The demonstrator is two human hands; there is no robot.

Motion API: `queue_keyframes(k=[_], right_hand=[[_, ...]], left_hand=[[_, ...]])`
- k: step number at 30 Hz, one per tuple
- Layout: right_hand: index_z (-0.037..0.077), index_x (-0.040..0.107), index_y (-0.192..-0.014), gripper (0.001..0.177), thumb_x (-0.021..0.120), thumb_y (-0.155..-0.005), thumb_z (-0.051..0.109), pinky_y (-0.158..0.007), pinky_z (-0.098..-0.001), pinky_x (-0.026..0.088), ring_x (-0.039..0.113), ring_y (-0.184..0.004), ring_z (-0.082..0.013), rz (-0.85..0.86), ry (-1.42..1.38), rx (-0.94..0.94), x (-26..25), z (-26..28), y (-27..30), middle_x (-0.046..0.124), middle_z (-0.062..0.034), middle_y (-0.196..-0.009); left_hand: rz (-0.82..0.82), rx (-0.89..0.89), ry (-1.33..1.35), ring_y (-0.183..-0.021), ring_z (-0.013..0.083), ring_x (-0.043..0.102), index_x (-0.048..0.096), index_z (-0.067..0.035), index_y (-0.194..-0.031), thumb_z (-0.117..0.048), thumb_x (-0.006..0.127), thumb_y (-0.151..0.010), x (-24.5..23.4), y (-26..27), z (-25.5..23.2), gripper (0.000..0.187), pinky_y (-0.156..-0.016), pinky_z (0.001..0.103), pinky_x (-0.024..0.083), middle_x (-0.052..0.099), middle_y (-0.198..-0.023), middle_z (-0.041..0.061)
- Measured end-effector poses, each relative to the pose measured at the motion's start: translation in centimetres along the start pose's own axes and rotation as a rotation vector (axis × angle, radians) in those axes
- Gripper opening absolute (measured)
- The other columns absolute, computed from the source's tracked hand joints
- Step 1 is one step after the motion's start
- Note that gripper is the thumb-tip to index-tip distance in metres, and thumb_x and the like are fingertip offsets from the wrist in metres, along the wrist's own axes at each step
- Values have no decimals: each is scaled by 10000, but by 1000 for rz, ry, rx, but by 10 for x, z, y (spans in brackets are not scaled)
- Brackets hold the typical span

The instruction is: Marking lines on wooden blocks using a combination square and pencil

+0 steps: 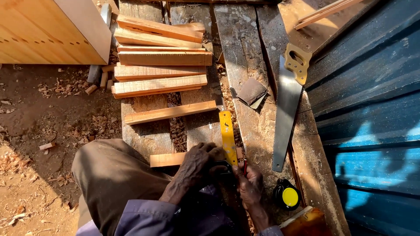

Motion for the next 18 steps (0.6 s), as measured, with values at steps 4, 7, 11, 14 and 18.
queue_keyframes(k=[4,7,11,14,18], right_hand=[[-22,739,-949,216,747,-898,188,-285,-284,322,383,-343,-105,-23,-229,-4,-35,-9,-4,516,-26,-490],[-39,712,-991,236,741,-893,173,-269,-288,317,380,-335,-103,-30,-244,-29,-65,-12,-5,511,-26,-495],[-44,703,-981,249,722,-893,188,-253,-308,246,358,-291,-128,-52,-229,-39,-88,-8,2,433,-55,-412],[-44,710,-961,189,731,-895,131,-237,-286,274,384,-301,-109,-55,-299,-38,-82,-9,10,512,-52,-500],[-57,714,-979,176,693,-925,109,-296,-300,309,333,-321,-99,-19,-317,-37,-50,-8,16,434,-10,-446]], left_hand=[[36,-237,-134,-1113,338,593,731,-145,-1118,-373,693,-931,-6,1,31,297,-925,522,471,660,-1298,70],[113,-209,-245,-1028,318,607,705,-119,-1067,-288,766,-877,5,5,24,261,-843,499,502,662,-1174,72],[164,-164,-313,-905,274,636,534,-88,-1213,-82,663,-936,30,12,16,306,-833,473,511,660,-1065,103],[62,-70,-408,-870,309,663,610,-74,-1123,-193,635,-993,15,3,6,178,-775,449,556,699,-1000,137],[42,-82,-481,-923,328,657,632,-94,-1134,-189,726,-893,15,-4,15,276,-783,461,545,698,-1043,145]])
Point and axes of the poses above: each hand's wrist, its own y-axis away from the middle knuckle, its own x-axis out of the palm, z = x × y, the point moved 5 cm from there along -y, towards the middle knuckle
